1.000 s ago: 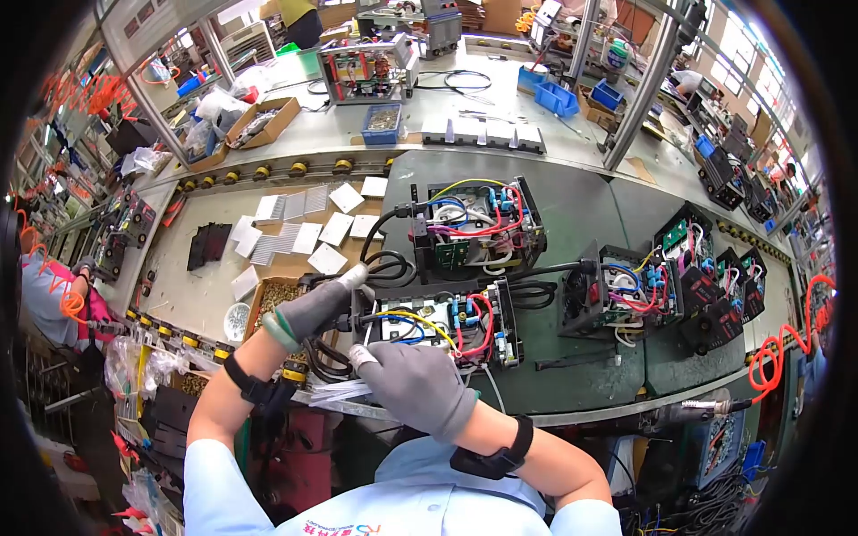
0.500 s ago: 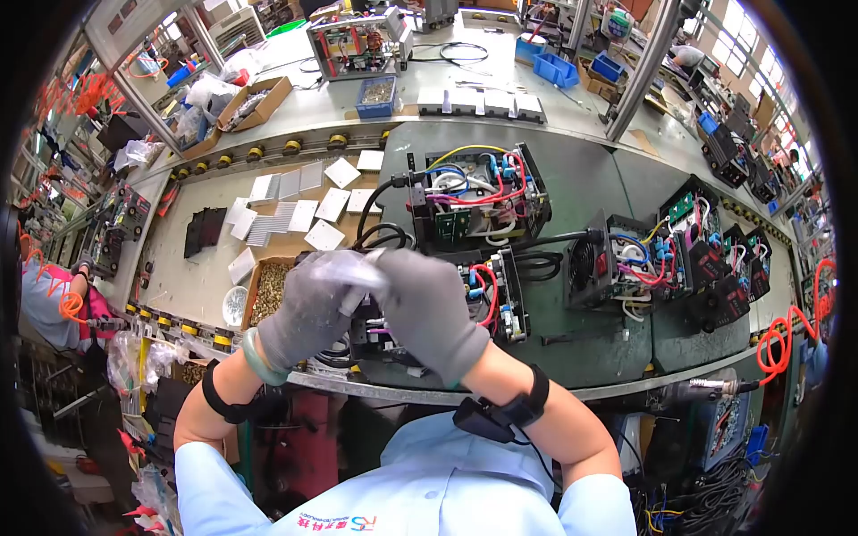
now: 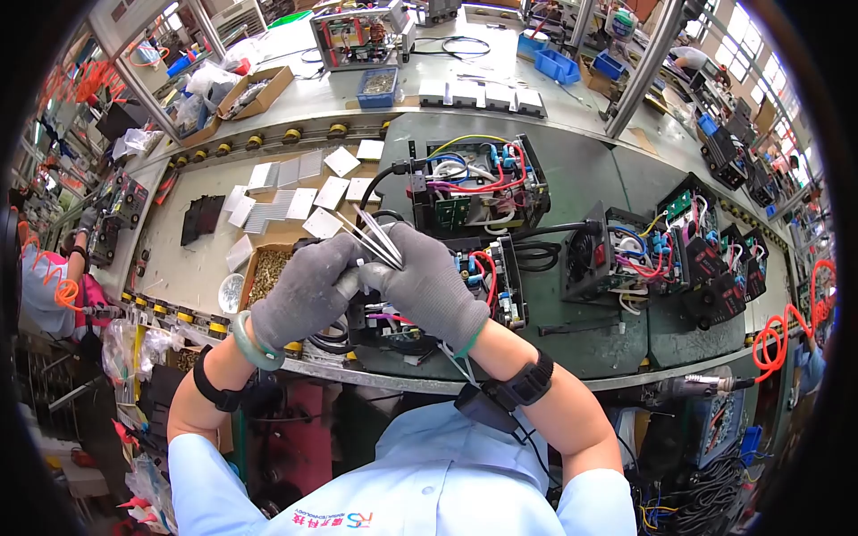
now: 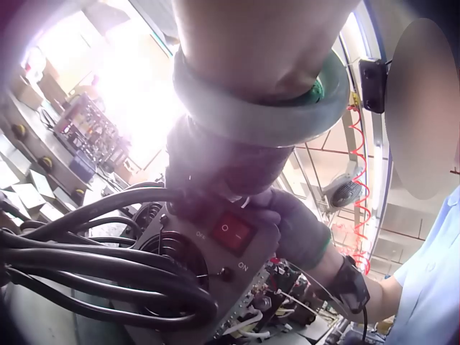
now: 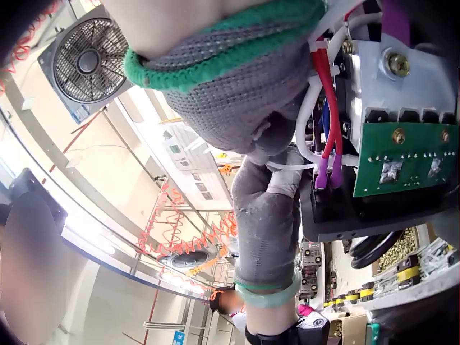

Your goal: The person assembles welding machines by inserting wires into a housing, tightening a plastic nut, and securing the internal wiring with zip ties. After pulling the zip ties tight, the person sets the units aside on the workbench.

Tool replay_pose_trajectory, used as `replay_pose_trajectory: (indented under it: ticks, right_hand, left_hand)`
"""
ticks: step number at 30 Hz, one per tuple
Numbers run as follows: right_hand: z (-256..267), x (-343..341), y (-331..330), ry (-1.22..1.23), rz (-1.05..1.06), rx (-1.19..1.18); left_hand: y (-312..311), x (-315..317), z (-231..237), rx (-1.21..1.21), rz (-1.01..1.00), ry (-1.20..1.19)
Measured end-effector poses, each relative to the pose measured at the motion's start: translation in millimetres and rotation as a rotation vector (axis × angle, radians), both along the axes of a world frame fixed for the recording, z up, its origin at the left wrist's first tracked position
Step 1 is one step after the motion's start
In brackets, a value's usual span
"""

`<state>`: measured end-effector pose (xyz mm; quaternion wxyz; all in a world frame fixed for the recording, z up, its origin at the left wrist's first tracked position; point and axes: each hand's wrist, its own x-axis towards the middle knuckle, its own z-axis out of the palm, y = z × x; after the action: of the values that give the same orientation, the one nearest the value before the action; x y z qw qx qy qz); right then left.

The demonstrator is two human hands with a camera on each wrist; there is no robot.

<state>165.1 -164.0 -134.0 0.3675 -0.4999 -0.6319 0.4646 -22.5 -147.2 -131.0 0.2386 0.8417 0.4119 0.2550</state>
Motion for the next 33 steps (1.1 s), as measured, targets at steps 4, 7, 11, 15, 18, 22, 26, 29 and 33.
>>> replay_pose_trajectory:
  ticks: [4,7,11,15,18,22,26,29,33]
  right_hand:
    - [-9.0,-8.8,1.7,-0.124,-0.051,0.086]
    - [-11.6,-15.6,-2.2,-0.240,-0.128,0.185]
    - [-33.2,-25.1,-9.0,-0.300,-0.173,0.880]
    - [-38.1,-35.8,-5.5,-0.403,-0.141,0.680]
    - [-12.4,-30.0,-9.8,0.045,-0.118,0.531]
    - [15.9,-30.8,-20.7,-0.153,0.045,0.574]
    - [8.2,-12.7,2.1,-0.373,-0.098,0.340]
    - [-14.7,-18.5,2.4,-0.553,0.099,0.368]
    - [-4.4,-9.3,-0.7,-0.519,0.131,0.311]
  left_hand:
    - [-0.1,-4.7,12.1,-0.179,-0.055,-0.021]
    - [8.6,-16.5,-0.3,-0.112,-0.167,-0.066]
    - [-9.0,-9.1,18.4,-0.339,-0.108,-0.289]
    - [3.4,-26.6,-12.3,-0.353,-0.098,-0.260]
    - [1.3,-7.0,-3.3,-0.320,-0.245,-0.237]
    - [5.8,-20.7,-34.2,-0.039,-0.172,-0.139]
    - [13.8,-43.1,-53.7,0.243,-0.064,-0.031]
    - [-7.7,-10.6,-30.5,-0.104,0.098,-0.322]
    - [1.4,14.2,-23.4,0.165,0.068,-0.172]
